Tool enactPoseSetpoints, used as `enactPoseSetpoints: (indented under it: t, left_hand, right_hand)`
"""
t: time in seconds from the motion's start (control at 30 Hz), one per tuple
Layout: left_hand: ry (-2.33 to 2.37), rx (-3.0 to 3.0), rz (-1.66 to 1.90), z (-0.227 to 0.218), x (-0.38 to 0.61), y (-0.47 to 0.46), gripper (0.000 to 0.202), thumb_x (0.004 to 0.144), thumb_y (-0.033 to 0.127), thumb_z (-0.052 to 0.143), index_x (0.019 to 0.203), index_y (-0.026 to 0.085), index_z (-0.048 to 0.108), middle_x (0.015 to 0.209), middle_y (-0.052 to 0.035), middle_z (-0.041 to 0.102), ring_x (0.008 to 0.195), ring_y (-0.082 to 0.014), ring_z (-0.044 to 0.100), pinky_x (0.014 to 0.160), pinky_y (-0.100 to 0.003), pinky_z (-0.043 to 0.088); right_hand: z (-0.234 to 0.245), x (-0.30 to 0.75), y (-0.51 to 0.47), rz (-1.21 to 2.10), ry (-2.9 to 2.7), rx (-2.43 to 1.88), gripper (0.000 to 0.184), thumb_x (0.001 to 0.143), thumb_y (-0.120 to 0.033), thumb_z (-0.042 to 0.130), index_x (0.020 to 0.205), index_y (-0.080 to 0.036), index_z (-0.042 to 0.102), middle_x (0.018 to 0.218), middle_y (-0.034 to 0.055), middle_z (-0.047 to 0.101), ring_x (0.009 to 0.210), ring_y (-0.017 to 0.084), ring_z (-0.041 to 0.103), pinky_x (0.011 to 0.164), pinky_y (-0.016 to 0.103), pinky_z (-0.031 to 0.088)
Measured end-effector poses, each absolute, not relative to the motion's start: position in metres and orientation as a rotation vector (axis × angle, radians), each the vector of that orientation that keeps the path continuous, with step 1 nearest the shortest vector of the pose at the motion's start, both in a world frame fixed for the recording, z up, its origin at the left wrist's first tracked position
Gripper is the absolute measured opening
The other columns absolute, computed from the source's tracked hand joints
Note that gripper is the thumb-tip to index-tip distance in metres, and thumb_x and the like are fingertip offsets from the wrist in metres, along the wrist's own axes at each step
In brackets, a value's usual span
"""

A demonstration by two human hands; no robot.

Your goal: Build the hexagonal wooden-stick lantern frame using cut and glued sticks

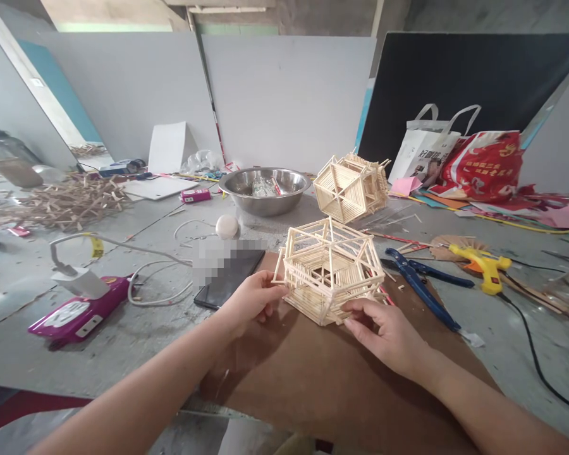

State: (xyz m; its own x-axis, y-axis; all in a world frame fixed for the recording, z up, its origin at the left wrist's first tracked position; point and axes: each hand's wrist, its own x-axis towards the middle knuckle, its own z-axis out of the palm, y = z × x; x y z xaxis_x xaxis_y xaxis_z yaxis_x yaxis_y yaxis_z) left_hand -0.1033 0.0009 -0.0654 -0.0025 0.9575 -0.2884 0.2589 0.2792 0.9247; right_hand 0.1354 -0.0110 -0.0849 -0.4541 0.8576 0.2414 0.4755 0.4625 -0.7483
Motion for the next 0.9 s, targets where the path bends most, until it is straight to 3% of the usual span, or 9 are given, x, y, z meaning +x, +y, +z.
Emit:
enactPoseSetpoints:
  t: [0.17,0.37,0.53,0.7,0.9]
  left_hand:
    - [1.336,1.060,0.831,-0.066,-0.108,-0.003,0.026,0.065,0.035,0.060,0.081,0.016,0.052,0.048,0.0063,0.041,0.040,-0.0055,0.040,0.035,-0.015,0.026]
    - [1.257,0.948,0.858,-0.058,-0.102,-0.018,0.023,0.067,0.028,0.060,0.084,0.016,0.049,0.065,0.0022,0.051,0.039,-0.0035,0.040,0.034,-0.016,0.028]
    - [1.226,0.895,0.887,-0.060,-0.095,-0.016,0.020,0.068,0.026,0.059,0.081,0.016,0.048,0.066,0.0018,0.052,0.040,-0.0042,0.042,0.034,-0.016,0.029]
    - [1.120,0.789,0.904,-0.061,-0.091,-0.006,0.014,0.069,0.028,0.055,0.074,0.016,0.049,0.063,0.0021,0.051,0.045,-0.0070,0.045,0.037,-0.018,0.033]
    - [1.120,0.668,0.993,-0.059,-0.082,-0.001,0.013,0.068,0.028,0.049,0.068,0.015,0.052,0.060,0.0002,0.051,0.048,-0.0099,0.049,0.041,-0.020,0.037]
  right_hand:
    - [-0.089,0.134,-0.011,0.839,-2.030,-1.150,0.022,0.077,-0.030,0.048,0.092,-0.018,0.058,0.083,0.0046,0.066,0.074,0.016,0.061,0.067,0.026,0.049]
    - [-0.092,0.140,-0.008,0.676,-2.034,-1.186,0.019,0.077,-0.029,0.046,0.088,-0.021,0.059,0.083,0.0034,0.066,0.070,0.015,0.061,0.062,0.025,0.048]
    - [-0.090,0.143,-0.003,0.484,-2.112,-1.148,0.017,0.077,-0.027,0.046,0.077,-0.022,0.062,0.077,0.0022,0.066,0.070,0.016,0.061,0.064,0.027,0.047]
    - [-0.089,0.145,0.002,0.434,-2.026,-1.132,0.017,0.078,-0.030,0.046,0.079,-0.022,0.061,0.079,0.0034,0.065,0.076,0.018,0.059,0.072,0.030,0.046]
    - [-0.089,0.146,0.002,0.386,-1.976,-1.153,0.016,0.076,-0.033,0.049,0.080,-0.021,0.059,0.073,0.0041,0.062,0.068,0.016,0.057,0.066,0.029,0.045]
